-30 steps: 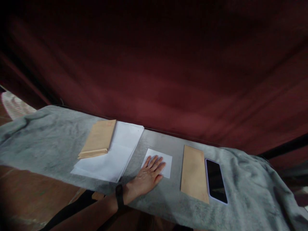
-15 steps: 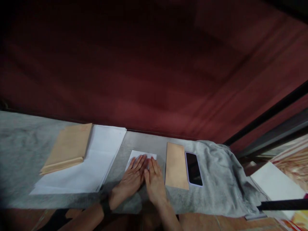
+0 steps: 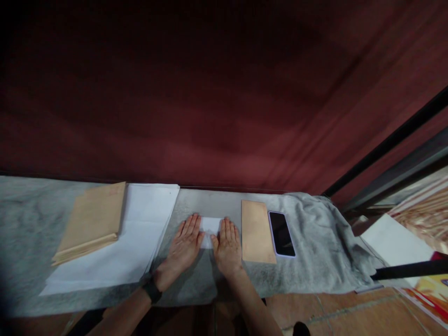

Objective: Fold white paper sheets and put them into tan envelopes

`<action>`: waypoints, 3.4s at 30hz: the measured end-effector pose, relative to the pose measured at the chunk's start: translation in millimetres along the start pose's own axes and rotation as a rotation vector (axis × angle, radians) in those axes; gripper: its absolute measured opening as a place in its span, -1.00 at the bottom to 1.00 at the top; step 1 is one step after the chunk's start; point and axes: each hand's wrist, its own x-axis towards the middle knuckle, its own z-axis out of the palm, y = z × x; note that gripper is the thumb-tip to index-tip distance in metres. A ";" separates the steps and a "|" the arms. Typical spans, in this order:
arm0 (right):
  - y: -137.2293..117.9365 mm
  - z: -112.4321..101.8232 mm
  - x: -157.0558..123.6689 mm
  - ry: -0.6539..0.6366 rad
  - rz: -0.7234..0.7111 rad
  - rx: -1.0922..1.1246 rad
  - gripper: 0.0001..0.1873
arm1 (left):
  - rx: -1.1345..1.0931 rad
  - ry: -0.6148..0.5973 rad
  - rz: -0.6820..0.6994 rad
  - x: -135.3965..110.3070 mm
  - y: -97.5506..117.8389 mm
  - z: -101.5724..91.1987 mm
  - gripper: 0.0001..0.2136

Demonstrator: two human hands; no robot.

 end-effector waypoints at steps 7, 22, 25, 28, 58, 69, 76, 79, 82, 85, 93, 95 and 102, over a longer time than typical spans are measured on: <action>-0.4 1.3 -0.3 0.032 0.095 -0.024 -0.39 | -0.012 0.053 -0.113 -2.0 -12.2 -4.5 -0.44; -20.5 -7.1 6.3 -0.076 -0.034 0.080 -0.42 | -0.015 -0.067 0.121 -3.9 18.7 -13.5 -0.45; -14.9 -5.9 4.8 -0.039 -0.038 0.048 -0.42 | -0.017 -0.060 0.059 -3.9 13.0 -12.5 -0.46; -10.7 -5.5 3.7 -0.013 -0.020 0.016 -0.40 | -0.013 -0.055 -0.005 -4.1 6.9 -10.7 -0.46; -31.7 -22.1 -13.1 -0.121 -0.075 0.147 -0.41 | -0.116 -0.065 0.280 -33.1 17.5 -27.6 -0.42; -16.4 -22.4 -22.3 -0.066 -0.061 0.059 -0.35 | -0.115 -0.026 0.185 -39.9 4.7 -24.4 -0.45; -7.1 -19.2 -23.3 -0.071 -0.023 0.077 -0.36 | -0.096 0.021 0.082 -45.7 -5.4 -24.0 -0.41; 2.0 -18.2 -11.9 -0.103 -0.018 0.125 -0.43 | -0.072 0.018 0.051 -45.5 -4.0 -25.0 -0.43; 11.6 -15.6 6.8 -0.117 -0.011 0.179 -0.45 | -0.052 -0.002 0.033 -43.7 -0.7 -26.3 -0.43; 16.7 -12.7 24.8 -0.149 -0.011 0.194 -0.46 | -0.052 -0.018 0.028 -42.4 0.9 -26.7 -0.43; 21.8 -9.3 45.3 -0.211 -0.035 0.181 -0.44 | -0.057 0.046 0.057 -43.0 -6.1 -23.5 -0.46; 23.6 -6.8 46.7 -0.181 -0.015 0.196 -0.44 | -0.058 0.064 0.063 -43.2 -7.6 -21.6 -0.47; 18.5 -12.7 53.6 -0.070 0.095 0.394 -0.57 | -0.193 0.036 -0.008 -37.4 -8.5 -23.7 -0.47</action>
